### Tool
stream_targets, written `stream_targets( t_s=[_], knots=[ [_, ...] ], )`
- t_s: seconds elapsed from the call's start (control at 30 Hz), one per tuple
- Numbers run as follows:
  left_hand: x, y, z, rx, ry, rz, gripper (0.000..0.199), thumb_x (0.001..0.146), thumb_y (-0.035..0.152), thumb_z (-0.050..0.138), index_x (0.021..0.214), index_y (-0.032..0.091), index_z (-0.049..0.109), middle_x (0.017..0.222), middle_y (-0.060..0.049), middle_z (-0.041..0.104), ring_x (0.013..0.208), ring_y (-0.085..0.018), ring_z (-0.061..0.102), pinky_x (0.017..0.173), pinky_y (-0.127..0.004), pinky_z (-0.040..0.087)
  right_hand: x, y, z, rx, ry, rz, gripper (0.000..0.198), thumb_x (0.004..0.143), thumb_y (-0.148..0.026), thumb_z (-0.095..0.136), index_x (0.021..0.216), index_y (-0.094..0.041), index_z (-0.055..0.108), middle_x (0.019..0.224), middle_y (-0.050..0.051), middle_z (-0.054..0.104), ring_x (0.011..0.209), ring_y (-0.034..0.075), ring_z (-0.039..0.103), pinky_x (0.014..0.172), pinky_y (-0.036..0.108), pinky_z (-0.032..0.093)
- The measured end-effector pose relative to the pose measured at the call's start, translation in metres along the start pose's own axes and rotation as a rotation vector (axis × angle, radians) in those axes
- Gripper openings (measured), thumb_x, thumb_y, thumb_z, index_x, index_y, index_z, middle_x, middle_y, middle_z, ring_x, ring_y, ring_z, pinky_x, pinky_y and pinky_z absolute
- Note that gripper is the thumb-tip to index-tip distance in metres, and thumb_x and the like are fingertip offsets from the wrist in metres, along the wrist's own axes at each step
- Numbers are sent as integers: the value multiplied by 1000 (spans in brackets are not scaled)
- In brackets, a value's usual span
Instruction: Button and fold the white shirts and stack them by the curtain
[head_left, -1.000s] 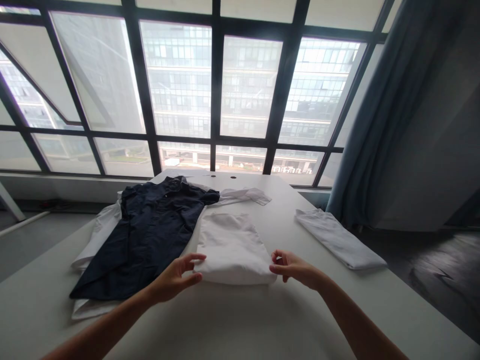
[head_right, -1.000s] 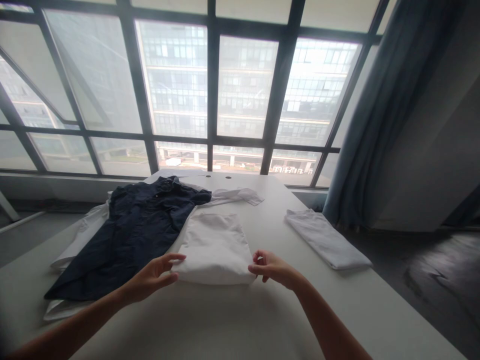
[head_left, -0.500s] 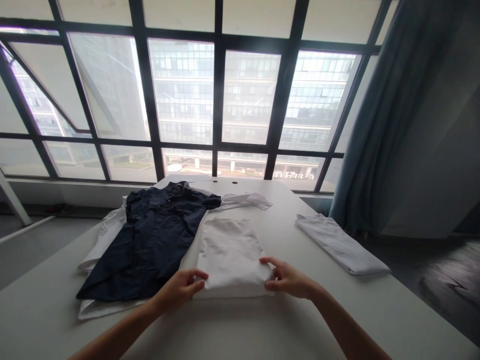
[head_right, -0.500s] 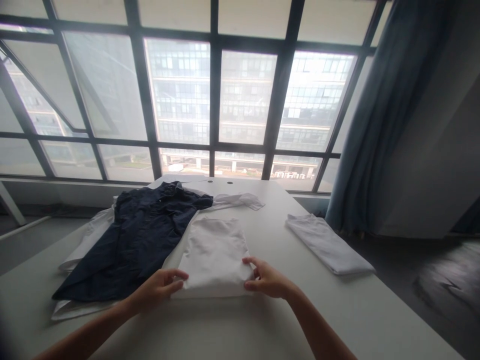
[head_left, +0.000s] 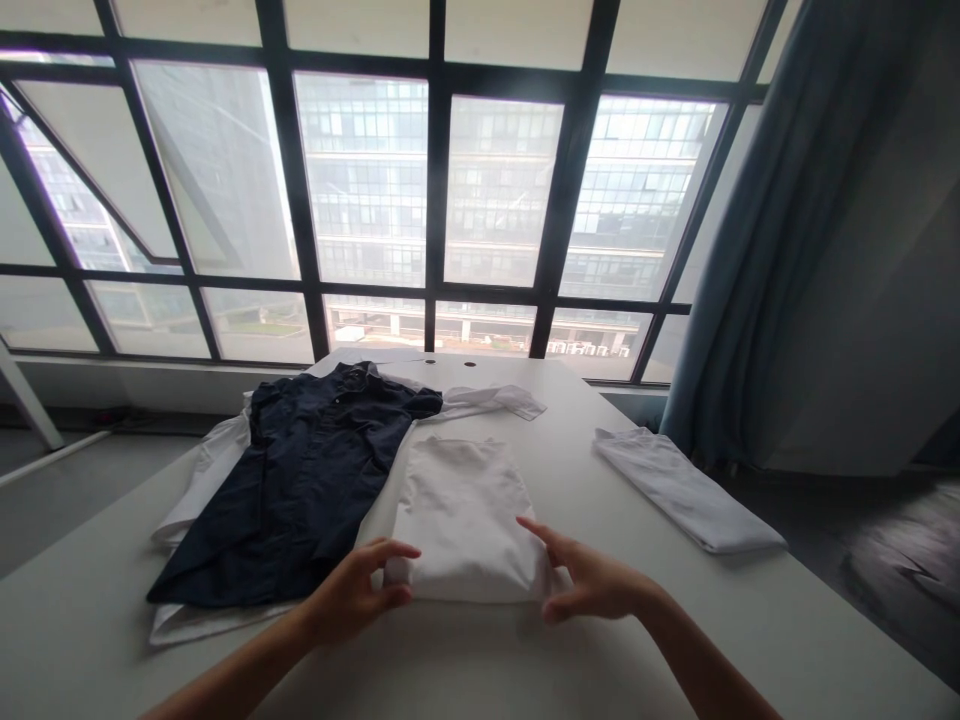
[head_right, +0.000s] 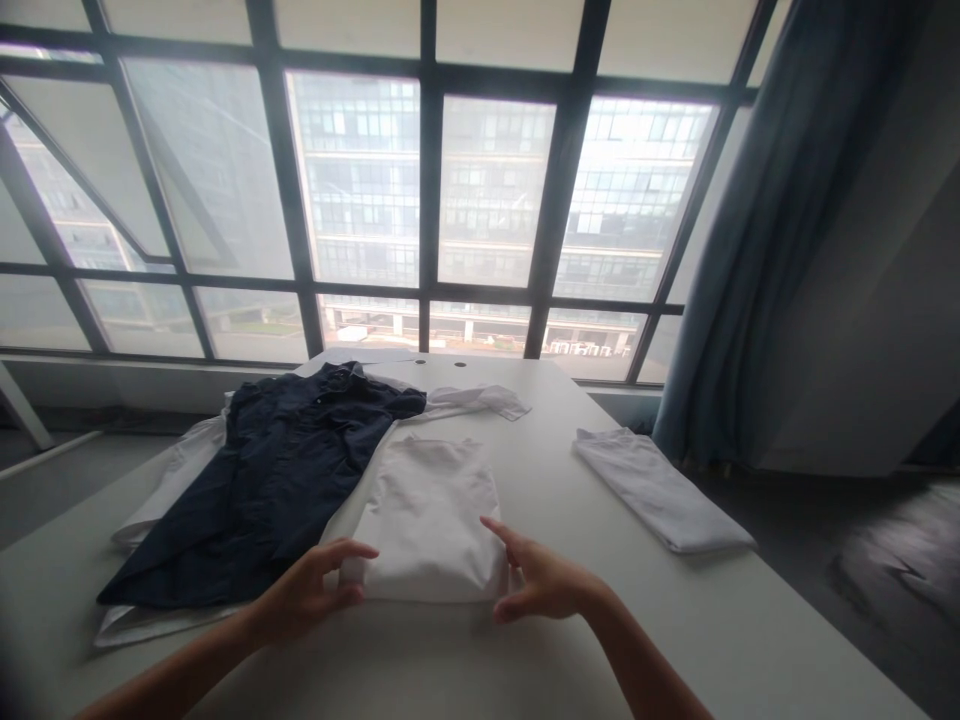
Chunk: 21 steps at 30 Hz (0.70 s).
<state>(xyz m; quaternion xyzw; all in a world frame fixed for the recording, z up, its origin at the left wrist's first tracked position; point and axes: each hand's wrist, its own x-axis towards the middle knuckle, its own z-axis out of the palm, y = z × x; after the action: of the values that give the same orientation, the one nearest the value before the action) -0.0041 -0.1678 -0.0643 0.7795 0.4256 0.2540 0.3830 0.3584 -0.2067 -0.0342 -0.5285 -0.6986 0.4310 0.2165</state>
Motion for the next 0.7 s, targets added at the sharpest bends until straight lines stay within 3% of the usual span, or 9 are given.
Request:
stream_targets(
  t_s=[0.07,0.17,0.23,0.33,0.5,0.6,0.7],
  knots=[
    [-3,-4,0,49,-52,61,63,63,43,82,122,24,70,120,-10,66,110,-31,57,100,-38,43,-2,-2,2,-47,-4,-8,119,52,-26,89,155,-26,29,135,13,56,118,29,54,106,42,38],
    [-3,-11,3,37,-113,52,61,73,36,75,131,24,64,124,-10,66,113,-31,59,101,-38,43,3,-2,10,-49,66,-81,105,60,-18,79,154,-25,33,141,12,53,126,30,49,112,43,32],
    [-1,-15,5,3,-125,50,53,81,37,67,131,22,64,117,-9,69,106,-28,62,97,-35,46,8,0,15,41,85,-135,95,66,-19,74,153,-21,36,135,12,57,117,27,54,107,40,37],
    [3,-19,6,-63,-74,66,49,82,44,67,124,19,68,112,-9,71,106,-29,62,96,-34,47,14,5,19,279,116,-164,90,69,-24,73,151,-19,38,126,10,58,100,21,57,88,32,48],
    [7,-20,8,-304,43,28,55,77,52,72,117,15,71,113,-12,71,107,-29,62,94,-35,48,16,10,16,522,111,-162,93,64,-26,78,149,-22,41,132,10,53,100,20,54,78,26,47],
    [8,-19,9,-420,29,-32,58,68,51,80,111,14,72,109,-12,71,102,-28,63,89,-34,49,14,8,13,445,74,-106,91,61,-21,76,146,-21,45,137,10,51,103,22,55,79,27,48],
    [9,-16,7,-499,-96,-121,66,58,50,87,110,13,72,98,-10,72,87,-24,65,78,-30,50,10,5,9,276,71,-61,89,59,-15,74,144,-19,50,138,12,53,108,25,56,85,30,49]
  ],
)
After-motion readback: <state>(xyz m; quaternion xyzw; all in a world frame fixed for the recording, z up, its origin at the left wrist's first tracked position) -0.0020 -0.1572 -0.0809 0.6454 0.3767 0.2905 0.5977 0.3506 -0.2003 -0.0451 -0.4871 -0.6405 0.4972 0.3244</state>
